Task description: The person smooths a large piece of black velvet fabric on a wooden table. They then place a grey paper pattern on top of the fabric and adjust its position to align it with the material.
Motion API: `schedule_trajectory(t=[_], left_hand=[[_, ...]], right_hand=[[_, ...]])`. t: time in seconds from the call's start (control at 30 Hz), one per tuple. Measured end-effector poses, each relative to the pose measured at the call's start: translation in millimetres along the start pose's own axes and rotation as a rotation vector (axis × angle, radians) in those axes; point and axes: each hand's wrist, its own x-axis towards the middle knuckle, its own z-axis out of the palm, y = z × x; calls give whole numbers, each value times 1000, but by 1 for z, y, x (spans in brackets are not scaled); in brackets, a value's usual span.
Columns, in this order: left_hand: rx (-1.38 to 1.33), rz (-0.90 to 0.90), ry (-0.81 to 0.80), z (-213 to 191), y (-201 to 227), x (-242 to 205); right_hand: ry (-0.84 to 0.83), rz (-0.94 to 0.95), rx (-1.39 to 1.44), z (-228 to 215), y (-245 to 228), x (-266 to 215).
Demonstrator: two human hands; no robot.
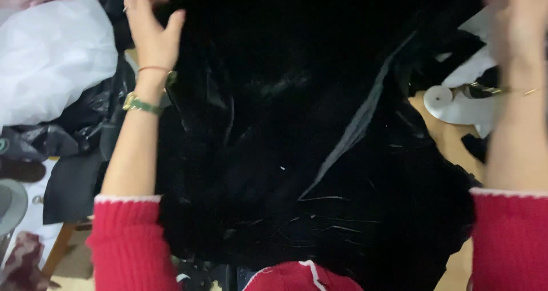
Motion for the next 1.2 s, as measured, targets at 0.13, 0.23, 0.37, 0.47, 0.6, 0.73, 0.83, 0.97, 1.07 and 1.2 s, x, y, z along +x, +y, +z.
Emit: schedule_trajectory(t=[0.13, 0.23, 0.37, 0.47, 0.6, 0.73, 0.83, 0.97, 1.07, 1.2], left_hand=[[119, -53, -75, 18, 22, -47], [107, -308, -459, 17, 59, -135], [539, -563, -859, -5, 112, -282], [938, -354, -549, -59, 179, -312], [971, -573, -505, -85, 214, -356], [704, -613, -513, -75, 235, -394], [564, -513, -517, -64, 248, -394], [421, -441, -536, -53, 244, -391], [378, -544, -657, -52, 230, -392], [431, -492, -630, -62, 216, -405]], right_hand=[[-84, 419, -141, 149, -145, -61], [-471, 286, -162, 231, -195, -171], [-904, 267, -31, 263, -260, -314], [-1040, 568, -145, 275, -310, -334], [-763, 376, -311, 269, -271, -394], [-603, 335, -614, 217, -220, -394], [-446, 415, -939, 137, -181, -366], [-61, 264, -1277, 61, -141, -341], [-82, 388, -1159, 86, -171, -324], [-165, 407, -791, 172, -219, -342]])
